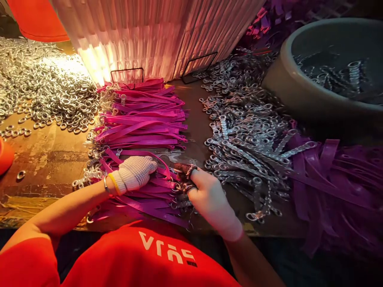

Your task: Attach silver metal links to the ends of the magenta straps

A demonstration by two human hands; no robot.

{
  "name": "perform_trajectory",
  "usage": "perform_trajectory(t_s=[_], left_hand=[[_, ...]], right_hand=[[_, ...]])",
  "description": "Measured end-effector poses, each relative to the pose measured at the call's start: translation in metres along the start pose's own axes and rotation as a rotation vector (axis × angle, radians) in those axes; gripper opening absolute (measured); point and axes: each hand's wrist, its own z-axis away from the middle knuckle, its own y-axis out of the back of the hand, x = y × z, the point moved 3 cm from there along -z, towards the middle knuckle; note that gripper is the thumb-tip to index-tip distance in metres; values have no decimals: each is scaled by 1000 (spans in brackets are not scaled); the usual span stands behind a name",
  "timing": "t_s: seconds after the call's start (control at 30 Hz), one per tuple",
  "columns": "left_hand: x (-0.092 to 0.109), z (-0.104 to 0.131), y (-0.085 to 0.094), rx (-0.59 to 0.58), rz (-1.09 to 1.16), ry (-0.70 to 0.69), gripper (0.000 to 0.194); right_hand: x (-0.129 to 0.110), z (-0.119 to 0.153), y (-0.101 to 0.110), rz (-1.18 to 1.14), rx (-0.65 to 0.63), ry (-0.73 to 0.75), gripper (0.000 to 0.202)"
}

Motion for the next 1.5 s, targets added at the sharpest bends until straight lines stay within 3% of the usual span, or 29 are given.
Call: perform_trajectory(t_s=[0.17,0.23,0.3,0.43,0.57,0.9,1.03,1.17,1.3,1.37,1.43,1.5], left_hand=[[-2,-5,-5,-2,-32,40,30],[-7,-1,-1,42,57,80,22],[-11,6,4,87,349,138,12],[1,26,3,28,1174,222,37],[24,39,-7,47,1438,223,38],[33,35,-24,132,1537,115,31],[29,35,-23,30,1523,72,32],[30,37,-17,-91,1422,85,37],[39,36,-15,-104,1480,161,42],[41,30,-14,-104,1513,213,39],[37,16,-10,-71,1351,202,36],[28,-8,2,49,918,134,31]], right_hand=[[0,0,-12,-147,56,-23,51],[0,0,-14,-132,61,-33,47],[-2,1,-14,-100,26,-53,43],[-14,3,-13,-54,-65,-79,34],[-24,5,-17,-120,-98,-49,31],[-18,13,-18,4,-124,-33,35],[-20,12,-12,-44,-138,-28,27],[-24,11,-7,-11,-192,79,17],[-25,20,-10,135,-61,301,24],[-20,26,-14,224,35,331,20],[-11,29,-15,264,95,272,19],[2,28,-12,266,146,136,21]])
